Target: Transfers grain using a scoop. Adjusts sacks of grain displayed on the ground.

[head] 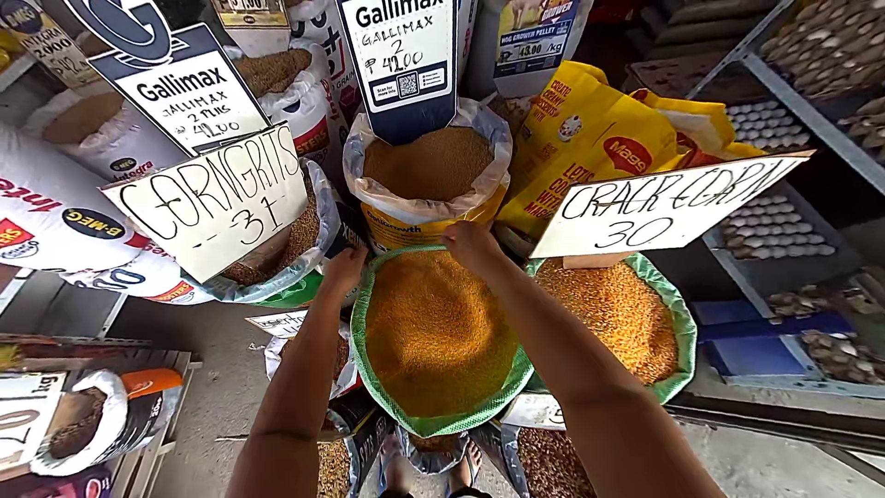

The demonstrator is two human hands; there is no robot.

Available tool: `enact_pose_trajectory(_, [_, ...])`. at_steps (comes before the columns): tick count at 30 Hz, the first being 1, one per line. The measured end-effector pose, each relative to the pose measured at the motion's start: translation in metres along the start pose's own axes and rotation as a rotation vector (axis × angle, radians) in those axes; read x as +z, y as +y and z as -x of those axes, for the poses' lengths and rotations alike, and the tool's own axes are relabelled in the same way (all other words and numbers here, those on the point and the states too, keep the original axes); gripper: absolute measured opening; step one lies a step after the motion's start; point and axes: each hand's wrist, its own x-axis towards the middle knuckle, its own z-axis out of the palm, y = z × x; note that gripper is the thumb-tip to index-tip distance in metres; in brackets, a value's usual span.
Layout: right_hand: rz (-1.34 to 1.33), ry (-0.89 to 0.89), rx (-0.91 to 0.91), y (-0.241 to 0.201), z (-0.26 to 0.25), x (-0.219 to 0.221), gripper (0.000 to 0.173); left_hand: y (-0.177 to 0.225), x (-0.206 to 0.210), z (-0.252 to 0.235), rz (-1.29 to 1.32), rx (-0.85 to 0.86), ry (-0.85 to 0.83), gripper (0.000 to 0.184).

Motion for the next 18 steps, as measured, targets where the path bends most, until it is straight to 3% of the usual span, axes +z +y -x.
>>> enact_pose_trajectory(4, [-0.037, -0.092, -0.475, -0.046, -0.026, 0.044, 0.03, -0.013, -0.004, 0.06, -0.167, -0.027, -0.116, 0.06])
enact_pose_trajectory(9, [0.027, -0.213, -0.583, -0.081, -0.049, 0.078, 0.027, -0.03, 0.005, 0.081, -0.077, -0.001, -0.097, 0.036])
enact_pose_trajectory(11, [0.032, -0.23, -0.558, -0.089, -0.057, 0.085, 0.022, -0.04, 0.004, 0.078, 0.142, -0.054, -0.073, 0.034])
enact_pose_trajectory(15, [0.099, -0.412, -0.372, -0.111, -0.069, 0.085, 0.031, -0.064, 0.023, 0.064, 0.93, -0.301, -0.04, 0.03])
enact_pose_trajectory(18, [0.141, -0.522, -0.242, -0.124, -0.081, 0.091, 0.033, -0.075, 0.034, 0.06, 1.32, -0.365, -0.061, 0.024])
